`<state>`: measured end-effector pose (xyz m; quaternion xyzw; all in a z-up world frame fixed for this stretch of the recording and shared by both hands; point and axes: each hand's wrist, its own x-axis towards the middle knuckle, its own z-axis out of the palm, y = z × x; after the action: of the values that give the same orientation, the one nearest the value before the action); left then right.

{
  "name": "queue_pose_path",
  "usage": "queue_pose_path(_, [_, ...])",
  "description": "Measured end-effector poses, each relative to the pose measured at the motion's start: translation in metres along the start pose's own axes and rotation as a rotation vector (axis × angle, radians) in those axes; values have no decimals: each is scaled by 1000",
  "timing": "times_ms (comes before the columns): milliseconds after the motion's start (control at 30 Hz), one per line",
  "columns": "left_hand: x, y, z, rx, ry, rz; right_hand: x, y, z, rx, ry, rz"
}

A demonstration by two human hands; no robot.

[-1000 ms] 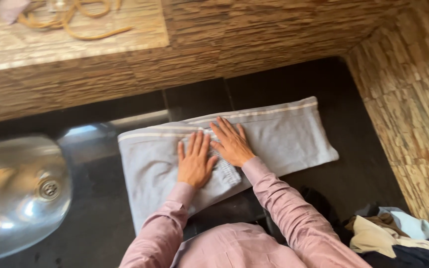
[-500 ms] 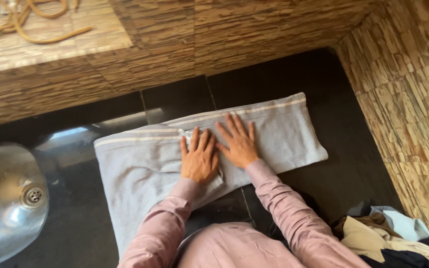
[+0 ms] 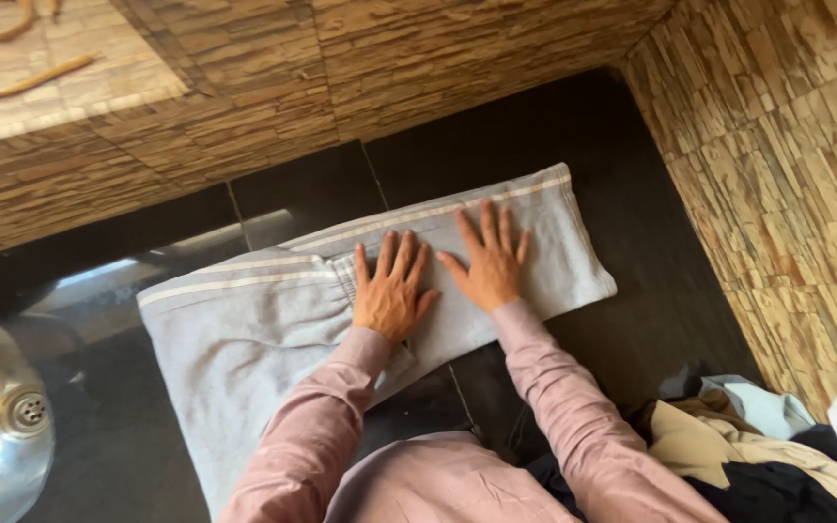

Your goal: Folding a grey sweatshirt and putting it away in a wardrobe.

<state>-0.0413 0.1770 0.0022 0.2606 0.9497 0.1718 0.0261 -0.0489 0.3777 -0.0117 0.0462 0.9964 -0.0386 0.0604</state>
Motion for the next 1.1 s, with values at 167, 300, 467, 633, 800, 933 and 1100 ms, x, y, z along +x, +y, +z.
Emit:
queue_pose_path(167, [2, -3, 11, 80, 4, 12, 24, 53, -29, 4, -155, 138])
queue_pose_path(300, [0, -5, 10, 55, 0, 36, 27, 87, -18, 69, -21, 160])
queue_pose_path(467, [-19, 2, 8, 14, 116, 69, -5, 104, 4, 106, 225, 229])
queue_pose_path(633, [-35, 6, 9, -72, 167, -64, -33, 88, -34, 170, 188, 572])
queue_pose_path(800, [-26, 2, -5, -288, 131, -33, -27, 124, -31, 845, 3, 545])
queue_pose_path(933, [-25, -2, -10, -392, 165, -55, -29, 103, -52, 1153, -85, 359])
queue_pose_path(1100, [-49, 0, -42, -946, 113, -221, -43, 49, -108, 1425, 6, 295])
